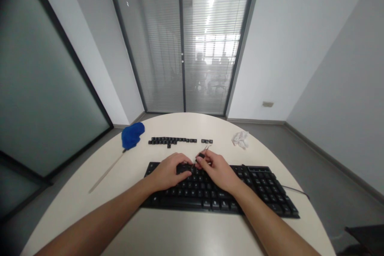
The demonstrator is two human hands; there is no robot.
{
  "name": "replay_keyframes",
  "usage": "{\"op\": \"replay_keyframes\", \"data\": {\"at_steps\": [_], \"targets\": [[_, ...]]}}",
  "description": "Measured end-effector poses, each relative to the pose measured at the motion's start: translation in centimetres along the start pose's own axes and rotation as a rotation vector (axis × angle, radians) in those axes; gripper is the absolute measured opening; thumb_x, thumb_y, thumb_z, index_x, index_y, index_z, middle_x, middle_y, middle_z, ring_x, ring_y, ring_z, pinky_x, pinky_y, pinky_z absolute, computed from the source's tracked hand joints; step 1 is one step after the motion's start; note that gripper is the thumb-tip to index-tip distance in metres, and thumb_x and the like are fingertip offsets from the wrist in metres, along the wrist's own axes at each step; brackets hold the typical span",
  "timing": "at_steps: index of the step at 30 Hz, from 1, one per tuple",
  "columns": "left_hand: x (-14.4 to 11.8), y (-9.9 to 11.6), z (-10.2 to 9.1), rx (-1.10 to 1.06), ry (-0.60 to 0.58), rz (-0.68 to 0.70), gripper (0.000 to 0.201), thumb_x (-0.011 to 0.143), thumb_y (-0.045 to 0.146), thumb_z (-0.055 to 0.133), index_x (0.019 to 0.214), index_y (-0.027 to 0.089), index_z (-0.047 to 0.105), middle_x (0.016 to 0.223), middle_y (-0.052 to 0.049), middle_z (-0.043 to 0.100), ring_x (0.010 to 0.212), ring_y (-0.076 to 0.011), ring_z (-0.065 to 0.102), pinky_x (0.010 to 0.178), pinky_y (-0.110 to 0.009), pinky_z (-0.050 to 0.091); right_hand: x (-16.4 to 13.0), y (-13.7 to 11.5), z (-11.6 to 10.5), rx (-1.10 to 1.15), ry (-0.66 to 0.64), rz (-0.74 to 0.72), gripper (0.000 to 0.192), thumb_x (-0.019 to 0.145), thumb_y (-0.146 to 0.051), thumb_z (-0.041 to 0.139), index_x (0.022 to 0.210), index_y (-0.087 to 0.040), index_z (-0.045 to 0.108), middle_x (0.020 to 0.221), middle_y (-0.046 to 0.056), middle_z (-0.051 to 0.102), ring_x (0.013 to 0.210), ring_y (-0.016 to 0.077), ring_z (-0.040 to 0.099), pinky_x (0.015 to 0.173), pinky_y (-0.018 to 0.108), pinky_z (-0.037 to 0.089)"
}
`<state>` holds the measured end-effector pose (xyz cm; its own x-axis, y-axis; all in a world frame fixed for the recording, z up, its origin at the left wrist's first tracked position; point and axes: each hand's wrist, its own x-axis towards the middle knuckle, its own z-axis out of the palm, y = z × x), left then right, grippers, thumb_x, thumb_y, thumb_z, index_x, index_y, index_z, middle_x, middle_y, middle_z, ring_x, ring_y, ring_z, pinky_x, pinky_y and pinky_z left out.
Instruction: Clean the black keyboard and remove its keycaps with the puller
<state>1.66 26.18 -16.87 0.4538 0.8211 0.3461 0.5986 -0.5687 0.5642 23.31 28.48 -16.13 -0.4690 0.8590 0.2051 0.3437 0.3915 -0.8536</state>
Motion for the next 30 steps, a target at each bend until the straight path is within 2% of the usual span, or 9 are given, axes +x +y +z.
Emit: {"op": "replay_keyframes", "data": {"at_steps": [7,13,17,24,30], "targets": [[0.1,0.2,-0.3,-0.021,-0.010,-0.005,0.012,0.081,0.025,0.072,0.092,0.021,0.066,0.098,-0.002,0.070,0.094,-0.0202,0.060,0.089,-0.033,0.044,-0.2,-0.7,0.2,-0.094,-0.032,-0.047,0.029,0.097,-0.045,0.048,0.091,-0.022,0.064,0.084,0.003,0.073,0.078,0.0216,0.066,0.075,0.033,0.047],[0.0,0.4,-0.3,0.015,0.001,-0.020,0.019,0.081,0.026,0.072,0.098,0.021,0.064,0.099,-0.003,0.068,0.096,-0.0213,0.059,0.086,-0.032,0.045,-0.1,-0.4,0.0,-0.014,-0.015,-0.052,0.028,0.098,-0.045,0.047,0.096,-0.021,0.061,0.087,0.002,0.073,0.083,0.0200,0.066,0.080,0.031,0.047],[-0.2,0.9,-0.4,0.101,0.005,0.031,0.013,0.086,0.026,0.068,0.096,0.020,0.063,0.095,-0.003,0.067,0.094,-0.0213,0.059,0.084,-0.033,0.045,0.0,-0.1,-0.1,0.017,0.015,-0.037,0.028,0.097,-0.045,0.049,0.100,-0.020,0.061,0.086,0.002,0.073,0.081,0.0190,0.065,0.080,0.030,0.047],[-0.4,0.8,-0.3,0.232,-0.008,0.130,0.026,0.093,0.025,0.059,0.119,0.029,0.063,0.104,-0.002,0.065,0.097,-0.0195,0.058,0.087,-0.033,0.047,0.1,0.4,0.0,0.016,0.040,-0.024,0.031,0.095,-0.046,0.052,0.106,-0.020,0.062,0.085,0.003,0.073,0.080,0.0197,0.066,0.078,0.031,0.049],[-0.4,0.9,-0.2,0.249,-0.027,0.141,0.017,0.093,0.023,0.058,0.109,0.023,0.063,0.105,-0.003,0.064,0.100,-0.0195,0.057,0.089,-0.033,0.047,0.0,0.3,0.2,-0.034,0.021,-0.022,0.027,0.095,-0.045,0.052,0.100,-0.020,0.064,0.086,0.003,0.074,0.082,0.0211,0.069,0.078,0.031,0.050]]}}
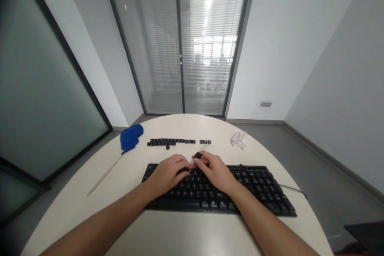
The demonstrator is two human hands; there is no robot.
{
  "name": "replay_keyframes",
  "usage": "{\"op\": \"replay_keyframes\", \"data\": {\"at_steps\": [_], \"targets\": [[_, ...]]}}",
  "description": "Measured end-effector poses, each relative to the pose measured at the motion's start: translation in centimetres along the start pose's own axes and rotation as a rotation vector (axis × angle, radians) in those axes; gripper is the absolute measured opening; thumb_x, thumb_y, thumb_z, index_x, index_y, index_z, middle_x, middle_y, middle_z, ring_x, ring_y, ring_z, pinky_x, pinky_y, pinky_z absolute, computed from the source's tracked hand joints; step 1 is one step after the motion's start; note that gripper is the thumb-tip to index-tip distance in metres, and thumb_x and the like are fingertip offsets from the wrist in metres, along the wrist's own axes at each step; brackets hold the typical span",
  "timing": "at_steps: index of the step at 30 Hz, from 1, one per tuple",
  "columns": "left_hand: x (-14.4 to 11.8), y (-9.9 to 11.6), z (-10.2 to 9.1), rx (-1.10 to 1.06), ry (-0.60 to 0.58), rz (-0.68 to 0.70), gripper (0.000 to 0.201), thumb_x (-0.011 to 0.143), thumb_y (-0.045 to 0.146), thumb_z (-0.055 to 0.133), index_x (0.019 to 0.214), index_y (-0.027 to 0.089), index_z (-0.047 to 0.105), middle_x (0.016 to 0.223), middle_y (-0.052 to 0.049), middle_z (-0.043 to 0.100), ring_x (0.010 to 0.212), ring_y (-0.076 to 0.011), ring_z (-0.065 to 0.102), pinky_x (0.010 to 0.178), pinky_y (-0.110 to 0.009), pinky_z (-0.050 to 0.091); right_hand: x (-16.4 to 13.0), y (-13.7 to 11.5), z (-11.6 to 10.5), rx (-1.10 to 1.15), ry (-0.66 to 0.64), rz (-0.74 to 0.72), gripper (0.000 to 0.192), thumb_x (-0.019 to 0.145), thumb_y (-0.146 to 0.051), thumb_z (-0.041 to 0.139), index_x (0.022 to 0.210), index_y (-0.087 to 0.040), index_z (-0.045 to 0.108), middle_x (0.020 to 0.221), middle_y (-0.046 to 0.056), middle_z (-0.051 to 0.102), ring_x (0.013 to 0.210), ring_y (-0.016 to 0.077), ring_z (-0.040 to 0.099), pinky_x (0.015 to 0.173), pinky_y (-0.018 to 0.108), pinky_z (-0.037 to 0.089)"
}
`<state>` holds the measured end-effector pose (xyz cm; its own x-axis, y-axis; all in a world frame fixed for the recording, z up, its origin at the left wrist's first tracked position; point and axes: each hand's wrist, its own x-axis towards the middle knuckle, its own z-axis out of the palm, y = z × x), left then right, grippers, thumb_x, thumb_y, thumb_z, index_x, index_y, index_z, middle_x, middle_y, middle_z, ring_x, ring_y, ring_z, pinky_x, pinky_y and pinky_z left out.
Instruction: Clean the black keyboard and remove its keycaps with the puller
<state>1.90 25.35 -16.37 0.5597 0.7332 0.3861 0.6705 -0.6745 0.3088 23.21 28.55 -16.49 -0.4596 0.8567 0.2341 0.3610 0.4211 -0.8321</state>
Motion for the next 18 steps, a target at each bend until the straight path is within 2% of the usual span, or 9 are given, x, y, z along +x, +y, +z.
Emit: {"op": "replay_keyframes", "data": {"at_steps": [4,7,13,18], "targets": [[0.1,0.3,-0.2,-0.037,0.018,0.040,0.011,0.094,0.023,0.057,0.105,0.021,0.061,0.109,-0.003,0.065,0.102,-0.0190,0.057,0.091,-0.032,0.047,0.0,-0.3,0.0,-0.018,0.006,-0.015,0.024,0.095,-0.041,0.052,0.095,-0.021,0.064,0.086,0.003,0.074,0.082,0.0204,0.069,0.076,0.029,0.049],[0.2,0.2,-0.5,-0.073,0.086,0.022,0.011,0.094,0.022,0.057,0.105,0.022,0.060,0.107,-0.002,0.065,0.102,-0.0185,0.057,0.093,-0.032,0.046,-0.1,-0.5,0.0,-0.039,0.012,-0.023,0.023,0.096,-0.040,0.051,0.093,-0.021,0.064,0.084,0.002,0.074,0.080,0.0199,0.068,0.075,0.028,0.048],[1.0,-1.2,-2.0,-0.047,0.224,-0.131,0.015,0.091,0.018,0.059,0.104,0.023,0.063,0.107,-0.002,0.066,0.103,-0.0203,0.057,0.093,-0.035,0.046,-0.1,-0.7,0.0,-0.098,0.002,-0.011,0.025,0.096,-0.041,0.051,0.093,-0.021,0.065,0.082,0.001,0.074,0.073,0.0182,0.065,0.070,0.027,0.045],[2.0,-2.9,-2.6,-0.015,0.286,-0.281,0.015,0.087,0.018,0.063,0.101,0.023,0.066,0.099,-0.001,0.067,0.091,-0.0191,0.059,0.087,-0.033,0.047,0.0,-0.6,0.0,-0.103,-0.005,0.001,0.026,0.096,-0.042,0.051,0.093,-0.021,0.065,0.083,0.001,0.074,0.073,0.0182,0.065,0.070,0.027,0.045]]}}
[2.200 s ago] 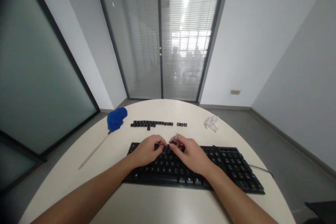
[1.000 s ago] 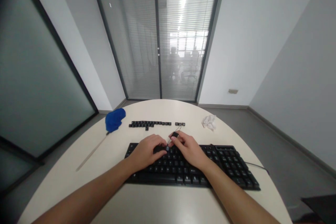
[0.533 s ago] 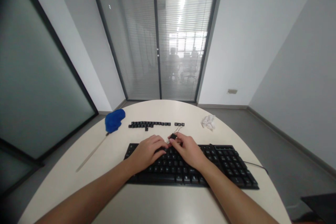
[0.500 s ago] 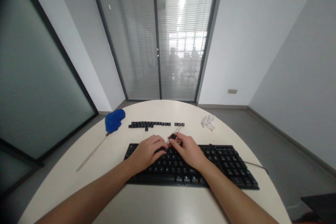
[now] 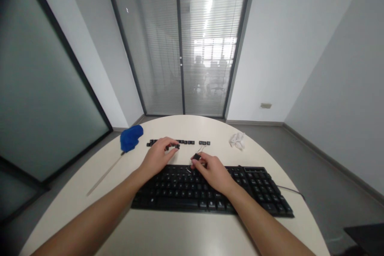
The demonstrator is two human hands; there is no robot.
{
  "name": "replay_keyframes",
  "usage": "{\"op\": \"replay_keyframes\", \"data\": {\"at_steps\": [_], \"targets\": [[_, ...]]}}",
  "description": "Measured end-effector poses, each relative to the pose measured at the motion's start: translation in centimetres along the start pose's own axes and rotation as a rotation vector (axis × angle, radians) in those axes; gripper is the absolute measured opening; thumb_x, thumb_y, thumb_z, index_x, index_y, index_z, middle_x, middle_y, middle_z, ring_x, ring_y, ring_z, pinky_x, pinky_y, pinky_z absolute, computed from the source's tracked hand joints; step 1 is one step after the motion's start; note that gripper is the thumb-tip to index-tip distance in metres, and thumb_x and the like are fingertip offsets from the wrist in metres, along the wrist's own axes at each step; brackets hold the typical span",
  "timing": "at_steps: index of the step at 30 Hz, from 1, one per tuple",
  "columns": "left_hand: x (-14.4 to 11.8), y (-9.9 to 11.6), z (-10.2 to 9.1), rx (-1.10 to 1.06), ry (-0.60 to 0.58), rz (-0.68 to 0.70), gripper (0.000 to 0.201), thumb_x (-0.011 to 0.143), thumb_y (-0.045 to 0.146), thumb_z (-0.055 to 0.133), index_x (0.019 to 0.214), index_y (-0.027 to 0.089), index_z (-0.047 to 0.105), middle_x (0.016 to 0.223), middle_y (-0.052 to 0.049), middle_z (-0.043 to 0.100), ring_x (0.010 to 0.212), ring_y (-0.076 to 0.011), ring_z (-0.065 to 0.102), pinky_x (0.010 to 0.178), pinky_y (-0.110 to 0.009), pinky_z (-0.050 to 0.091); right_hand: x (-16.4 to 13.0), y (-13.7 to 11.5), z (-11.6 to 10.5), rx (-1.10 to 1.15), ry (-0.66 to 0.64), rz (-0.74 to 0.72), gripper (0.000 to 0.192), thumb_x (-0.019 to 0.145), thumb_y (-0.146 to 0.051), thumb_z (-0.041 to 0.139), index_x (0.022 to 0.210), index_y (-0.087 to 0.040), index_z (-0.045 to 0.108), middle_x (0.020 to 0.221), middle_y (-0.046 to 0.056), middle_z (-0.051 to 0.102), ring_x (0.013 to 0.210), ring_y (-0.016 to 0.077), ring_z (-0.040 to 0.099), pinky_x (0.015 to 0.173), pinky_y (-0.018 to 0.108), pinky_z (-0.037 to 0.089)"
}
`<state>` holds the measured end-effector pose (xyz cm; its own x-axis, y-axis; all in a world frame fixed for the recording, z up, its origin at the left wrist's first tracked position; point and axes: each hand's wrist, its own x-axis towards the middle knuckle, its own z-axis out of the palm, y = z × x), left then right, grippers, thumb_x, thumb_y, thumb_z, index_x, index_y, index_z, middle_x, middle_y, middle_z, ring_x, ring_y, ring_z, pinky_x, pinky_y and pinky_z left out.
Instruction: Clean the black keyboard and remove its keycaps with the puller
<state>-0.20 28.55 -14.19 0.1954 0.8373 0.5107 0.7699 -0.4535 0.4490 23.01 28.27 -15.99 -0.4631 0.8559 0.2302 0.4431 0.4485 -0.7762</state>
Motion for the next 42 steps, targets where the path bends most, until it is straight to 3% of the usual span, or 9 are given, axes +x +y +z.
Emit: {"op": "replay_keyframes", "data": {"at_steps": [9,17,37,42], "targets": [[3.7,-0.8,2.2,0.199,0.066,-0.084,0.012,0.088,0.020,0.064,0.099,0.023,0.066,0.103,-0.001,0.069,0.096,-0.0202,0.059,0.085,-0.031,0.046,0.0,0.0,0.0,0.012,-0.004,0.000,0.025,0.096,-0.041,0.050,0.093,-0.021,0.064,0.084,0.002,0.075,0.076,0.0186,0.067,0.073,0.027,0.046],[2.7,-2.7,4.2,0.364,-0.014,-0.025,0.013,0.087,0.020,0.065,0.100,0.021,0.067,0.106,-0.004,0.067,0.106,-0.0240,0.051,0.089,-0.036,0.042,-0.1,-0.1,0.0,0.028,-0.005,-0.002,0.026,0.096,-0.043,0.050,0.093,-0.020,0.064,0.083,0.002,0.075,0.075,0.0187,0.066,0.071,0.028,0.046],[2.3,-4.1,5.3,0.404,-0.072,-0.070,0.013,0.086,0.017,0.064,0.097,0.021,0.069,0.108,-0.008,0.062,0.113,-0.0279,0.043,0.092,-0.041,0.041,-0.1,-0.1,0.0,-0.016,0.006,-0.001,0.029,0.096,-0.044,0.049,0.092,-0.020,0.065,0.085,0.003,0.075,0.077,0.0197,0.067,0.073,0.029,0.047],[2.3,-4.0,5.1,0.408,-0.070,-0.082,0.017,0.087,0.020,0.063,0.104,0.020,0.068,0.111,-0.008,0.062,0.115,-0.0277,0.043,0.093,-0.040,0.040,-0.1,-0.2,-0.1,-0.024,0.010,-0.016,0.030,0.096,-0.044,0.049,0.091,-0.020,0.066,0.083,0.003,0.074,0.076,0.0193,0.067,0.072,0.028,0.047]]}}
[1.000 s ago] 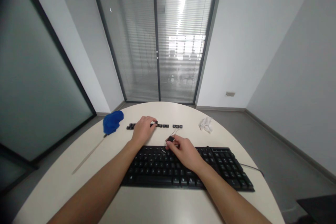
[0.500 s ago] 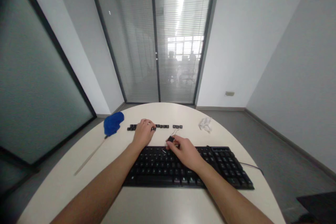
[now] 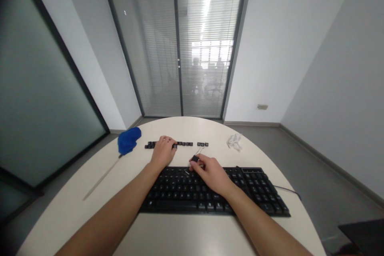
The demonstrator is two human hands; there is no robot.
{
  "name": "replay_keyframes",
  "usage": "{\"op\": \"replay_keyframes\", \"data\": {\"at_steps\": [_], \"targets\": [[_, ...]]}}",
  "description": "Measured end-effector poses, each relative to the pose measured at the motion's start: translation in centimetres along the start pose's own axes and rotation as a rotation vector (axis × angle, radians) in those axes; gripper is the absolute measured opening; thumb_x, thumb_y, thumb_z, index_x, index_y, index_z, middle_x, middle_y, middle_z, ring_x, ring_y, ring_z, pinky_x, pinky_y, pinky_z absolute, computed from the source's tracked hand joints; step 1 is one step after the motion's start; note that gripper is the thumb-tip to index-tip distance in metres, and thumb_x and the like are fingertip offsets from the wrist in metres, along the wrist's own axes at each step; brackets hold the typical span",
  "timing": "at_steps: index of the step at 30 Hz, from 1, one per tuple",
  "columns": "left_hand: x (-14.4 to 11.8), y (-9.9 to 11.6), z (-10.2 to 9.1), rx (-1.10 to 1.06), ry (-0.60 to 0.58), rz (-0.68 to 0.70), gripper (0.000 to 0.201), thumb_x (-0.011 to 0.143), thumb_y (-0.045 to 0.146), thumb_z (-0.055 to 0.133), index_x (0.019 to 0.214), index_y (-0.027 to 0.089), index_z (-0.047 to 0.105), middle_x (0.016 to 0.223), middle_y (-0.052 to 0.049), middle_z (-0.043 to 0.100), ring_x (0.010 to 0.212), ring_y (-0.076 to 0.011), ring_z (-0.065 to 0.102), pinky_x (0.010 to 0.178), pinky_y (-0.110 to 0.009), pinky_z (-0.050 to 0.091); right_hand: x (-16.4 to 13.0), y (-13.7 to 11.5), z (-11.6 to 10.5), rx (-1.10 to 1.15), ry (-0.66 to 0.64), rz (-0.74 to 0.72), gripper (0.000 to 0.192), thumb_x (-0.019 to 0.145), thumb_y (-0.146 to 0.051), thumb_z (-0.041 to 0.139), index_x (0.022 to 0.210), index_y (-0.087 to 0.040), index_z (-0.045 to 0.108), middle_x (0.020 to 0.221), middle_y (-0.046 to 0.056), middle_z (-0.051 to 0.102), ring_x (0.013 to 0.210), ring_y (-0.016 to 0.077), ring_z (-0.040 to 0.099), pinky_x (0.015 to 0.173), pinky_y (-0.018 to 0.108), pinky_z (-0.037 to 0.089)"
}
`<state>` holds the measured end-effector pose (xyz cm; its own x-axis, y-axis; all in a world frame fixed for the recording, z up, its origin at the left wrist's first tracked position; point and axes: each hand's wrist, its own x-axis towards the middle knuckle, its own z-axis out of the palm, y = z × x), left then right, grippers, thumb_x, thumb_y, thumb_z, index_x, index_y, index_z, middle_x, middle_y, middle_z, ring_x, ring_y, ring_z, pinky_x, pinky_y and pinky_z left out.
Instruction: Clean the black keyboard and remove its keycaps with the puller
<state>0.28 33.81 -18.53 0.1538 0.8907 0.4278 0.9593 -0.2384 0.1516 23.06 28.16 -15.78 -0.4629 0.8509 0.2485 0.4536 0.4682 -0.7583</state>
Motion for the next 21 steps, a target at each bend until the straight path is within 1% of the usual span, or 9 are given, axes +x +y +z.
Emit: {"op": "replay_keyframes", "data": {"at_steps": [6,12,16,21], "targets": [[0.08,0.09,-0.31,-0.003,-0.013,-0.008,0.014,0.089,0.019,0.062,0.101,0.020,0.068,0.109,-0.008,0.063,0.113,-0.0268,0.044,0.093,-0.039,0.041,0.03,0.06,0.05,-0.007,0.004,-0.001,0.031,0.096,-0.045,0.049,0.089,-0.020,0.067,0.082,0.003,0.074,0.075,0.0197,0.067,0.071,0.029,0.047],[0.30,-0.05,-0.17,-0.009,-0.021,-0.007,0.013,0.088,0.018,0.063,0.099,0.022,0.069,0.108,-0.007,0.064,0.112,-0.0268,0.044,0.091,-0.039,0.041,-0.03,0.09,0.09,0.015,-0.005,0.001,0.031,0.096,-0.045,0.049,0.091,-0.020,0.066,0.083,0.003,0.074,0.076,0.0196,0.067,0.072,0.029,0.047],[0.40,-0.21,0.04,-0.012,-0.029,0.004,0.011,0.089,0.019,0.063,0.097,0.023,0.069,0.104,-0.006,0.066,0.112,-0.0270,0.045,0.092,-0.039,0.041,-0.07,-0.05,0.06,0.038,-0.009,0.004,0.029,0.096,-0.044,0.049,0.093,-0.020,0.065,0.086,0.003,0.075,0.081,0.0209,0.068,0.076,0.030,0.048],[0.44,-0.29,0.20,-0.013,-0.032,-0.006,0.014,0.089,0.019,0.062,0.100,0.023,0.069,0.105,-0.007,0.066,0.113,-0.0272,0.044,0.093,-0.040,0.040,-0.07,0.00,0.08,0.034,-0.011,0.002,0.028,0.096,-0.044,0.049,0.093,-0.020,0.065,0.086,0.003,0.075,0.080,0.0205,0.068,0.076,0.029,0.048]]}}
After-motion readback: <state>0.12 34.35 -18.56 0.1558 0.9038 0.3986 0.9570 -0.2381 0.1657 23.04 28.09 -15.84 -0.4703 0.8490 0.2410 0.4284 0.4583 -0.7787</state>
